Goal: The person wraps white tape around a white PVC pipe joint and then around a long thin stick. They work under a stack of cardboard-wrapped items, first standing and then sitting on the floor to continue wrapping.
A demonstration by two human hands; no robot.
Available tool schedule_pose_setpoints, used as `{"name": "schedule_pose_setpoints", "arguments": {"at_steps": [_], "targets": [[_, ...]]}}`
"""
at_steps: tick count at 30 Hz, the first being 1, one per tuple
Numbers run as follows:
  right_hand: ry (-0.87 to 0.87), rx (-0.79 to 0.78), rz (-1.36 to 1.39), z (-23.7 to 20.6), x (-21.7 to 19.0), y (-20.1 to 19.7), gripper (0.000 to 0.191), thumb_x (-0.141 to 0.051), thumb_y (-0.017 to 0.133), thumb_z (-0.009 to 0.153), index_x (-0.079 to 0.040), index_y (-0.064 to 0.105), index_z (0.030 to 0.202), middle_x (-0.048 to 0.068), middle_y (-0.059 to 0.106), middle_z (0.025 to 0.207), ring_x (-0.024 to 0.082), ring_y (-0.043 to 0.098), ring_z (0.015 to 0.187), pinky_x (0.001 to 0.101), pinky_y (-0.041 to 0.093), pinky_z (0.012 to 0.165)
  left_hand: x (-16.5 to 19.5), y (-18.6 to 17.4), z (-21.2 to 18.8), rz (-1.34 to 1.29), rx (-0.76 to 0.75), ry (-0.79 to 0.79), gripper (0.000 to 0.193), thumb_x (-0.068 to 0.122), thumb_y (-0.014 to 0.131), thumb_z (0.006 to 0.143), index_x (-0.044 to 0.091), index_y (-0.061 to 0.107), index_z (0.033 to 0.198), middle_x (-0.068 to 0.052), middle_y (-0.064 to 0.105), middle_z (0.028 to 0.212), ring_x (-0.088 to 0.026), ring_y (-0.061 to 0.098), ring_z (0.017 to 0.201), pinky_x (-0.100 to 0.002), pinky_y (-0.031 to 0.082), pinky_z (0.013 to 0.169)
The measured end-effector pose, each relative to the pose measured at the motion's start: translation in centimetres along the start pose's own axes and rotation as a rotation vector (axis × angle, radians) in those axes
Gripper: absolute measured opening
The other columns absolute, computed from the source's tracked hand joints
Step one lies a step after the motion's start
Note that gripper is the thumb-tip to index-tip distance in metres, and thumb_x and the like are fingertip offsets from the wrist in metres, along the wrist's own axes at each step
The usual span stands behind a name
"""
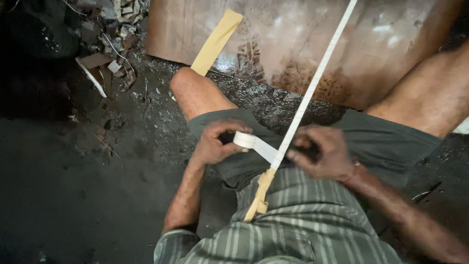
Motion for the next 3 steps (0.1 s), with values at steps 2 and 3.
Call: {"name": "schedule_pose_setpoints", "arguments": {"at_steps": [2,3], "targets": [[-0.295,0.048,0.002,0.2,-2.7,1.3,0.058,-0.032,0.083,0.076,0.001,0.061,0.120,0.019,0.070,0.107,0.034,0.072,0.093,0.0411,0.058,0.081,0.5,0.9,0.2,0.395,-0.016,0.064,0.050,0.011,0.094,0.075,0.011,0.073,0.121,-0.009,0.074,0.120,-0.027,0.072,0.116,-0.039,0.056,0.104],[-0.282,0.036,0.051,0.8,-3.2,2.1,0.061,-0.036,0.085,0.078,-0.003,0.061,0.124,0.017,0.071,0.112,0.033,0.072,0.100,0.0398,0.059,0.088,0.5,1.7,0.3,0.389,-0.014,0.064,0.051,0.013,0.096,0.076,0.014,0.072,0.122,-0.008,0.072,0.123,-0.025,0.070,0.119,-0.038,0.056,0.104]]}}
Point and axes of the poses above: each hand's wrist, its own z-axis towards the middle knuckle, its own y-axis out of the palm, x = y × z, the point moved 6 cm from there along z, towards the middle knuckle
